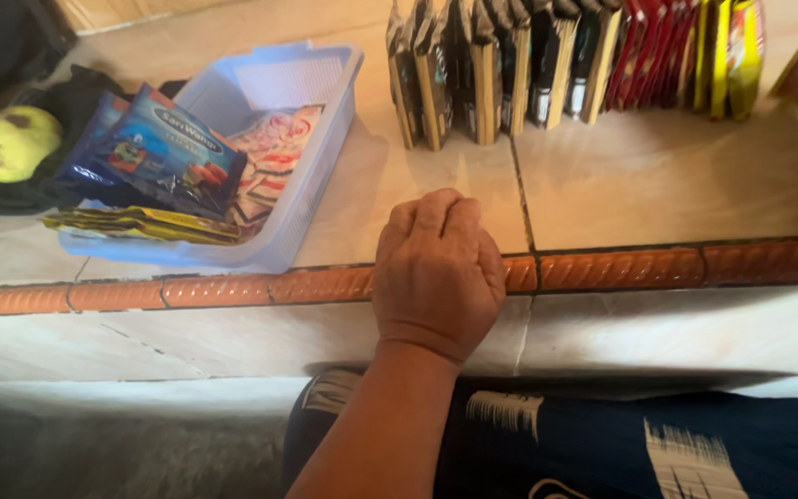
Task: The person organizes various small packets on a tiled floor. They transfer white packets from a blue basket to a pile on the floor, then pick up and inspect stacks of yellow, blue, red, and black packets before placing them into the basket.
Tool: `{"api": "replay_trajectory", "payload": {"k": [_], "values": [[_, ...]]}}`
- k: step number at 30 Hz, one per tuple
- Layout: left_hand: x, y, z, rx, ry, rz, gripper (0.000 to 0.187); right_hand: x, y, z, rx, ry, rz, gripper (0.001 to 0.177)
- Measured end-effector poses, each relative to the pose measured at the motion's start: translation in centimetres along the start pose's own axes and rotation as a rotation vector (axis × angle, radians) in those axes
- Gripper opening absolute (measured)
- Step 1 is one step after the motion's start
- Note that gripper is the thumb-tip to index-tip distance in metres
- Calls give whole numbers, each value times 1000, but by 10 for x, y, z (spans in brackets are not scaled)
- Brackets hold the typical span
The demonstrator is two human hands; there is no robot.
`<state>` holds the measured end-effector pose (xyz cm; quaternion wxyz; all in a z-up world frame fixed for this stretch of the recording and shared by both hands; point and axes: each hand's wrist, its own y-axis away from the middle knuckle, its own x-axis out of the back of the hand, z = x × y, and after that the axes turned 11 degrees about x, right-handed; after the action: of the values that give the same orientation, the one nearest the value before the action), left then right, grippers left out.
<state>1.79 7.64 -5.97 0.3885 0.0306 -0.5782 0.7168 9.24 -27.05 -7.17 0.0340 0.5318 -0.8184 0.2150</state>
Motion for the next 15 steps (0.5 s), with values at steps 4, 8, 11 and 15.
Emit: {"api": "replay_trajectory", "payload": {"k": [4, 8, 11, 15], "values": [[0, 0, 0, 3, -11, 1, 17, 13, 30, -16, -17, -171, -24, 35], [-1, -3, -2, 45, 32, -16, 18, 3, 74, -53, -4, -293, -33, 33], [-2, -13, -1, 131, 119, -53, 17, -14, 100, -82, 66, -304, -4, 33], [4, -26, 11, 684, 447, -332, 36, -58, 127, -112, 202, -246, 43, 16]]}}
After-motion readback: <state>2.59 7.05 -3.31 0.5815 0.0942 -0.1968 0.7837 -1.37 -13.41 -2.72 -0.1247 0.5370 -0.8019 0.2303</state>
